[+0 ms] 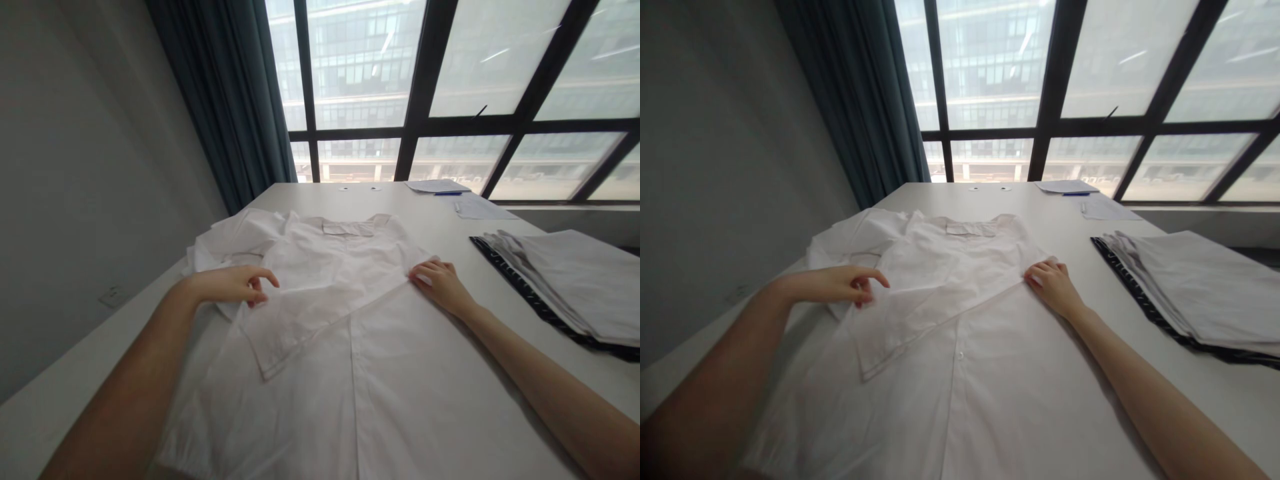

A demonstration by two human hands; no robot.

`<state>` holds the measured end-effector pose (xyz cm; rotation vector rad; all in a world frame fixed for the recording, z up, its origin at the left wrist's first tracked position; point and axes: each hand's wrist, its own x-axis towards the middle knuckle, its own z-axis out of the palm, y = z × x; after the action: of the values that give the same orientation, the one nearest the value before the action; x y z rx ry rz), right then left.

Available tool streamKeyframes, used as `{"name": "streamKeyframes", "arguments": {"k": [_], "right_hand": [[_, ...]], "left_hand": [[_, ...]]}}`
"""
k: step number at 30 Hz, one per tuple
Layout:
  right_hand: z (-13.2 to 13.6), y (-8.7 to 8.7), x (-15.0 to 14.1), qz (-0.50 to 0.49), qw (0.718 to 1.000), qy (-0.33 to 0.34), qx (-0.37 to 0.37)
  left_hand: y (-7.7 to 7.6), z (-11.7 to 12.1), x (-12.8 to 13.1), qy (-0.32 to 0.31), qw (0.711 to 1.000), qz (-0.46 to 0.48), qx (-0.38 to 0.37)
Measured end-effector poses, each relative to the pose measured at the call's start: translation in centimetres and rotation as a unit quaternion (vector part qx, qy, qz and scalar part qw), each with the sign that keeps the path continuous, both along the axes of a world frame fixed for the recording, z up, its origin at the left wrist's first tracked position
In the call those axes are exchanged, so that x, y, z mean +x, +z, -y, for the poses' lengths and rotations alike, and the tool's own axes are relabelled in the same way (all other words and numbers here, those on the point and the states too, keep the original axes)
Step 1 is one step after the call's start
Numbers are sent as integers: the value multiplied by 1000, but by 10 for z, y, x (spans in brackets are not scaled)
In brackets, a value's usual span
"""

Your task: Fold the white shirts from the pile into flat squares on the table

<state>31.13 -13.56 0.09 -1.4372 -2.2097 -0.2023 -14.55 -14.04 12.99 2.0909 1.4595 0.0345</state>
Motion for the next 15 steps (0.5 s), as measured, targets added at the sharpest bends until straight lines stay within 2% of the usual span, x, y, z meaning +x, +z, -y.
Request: {"name": "streamKeyframes", "arguments": {"k": [4, 9, 12, 15], "right_hand": [[-3, -6, 2, -7, 999, -28, -18], [-7, -14, 6, -29, 993, -103, -40], [-8, -17, 8, -44, 989, -134, -54], [-11, -18, 12, -64, 985, -147, -70]], "left_hand": [[-17, 4, 40, -22, 991, -45, 125], [-37, 37, 94, -145, 970, -96, 170], [-48, 45, 106, -182, 948, -148, 214], [-54, 36, 101, -202, 938, -146, 241]]}}
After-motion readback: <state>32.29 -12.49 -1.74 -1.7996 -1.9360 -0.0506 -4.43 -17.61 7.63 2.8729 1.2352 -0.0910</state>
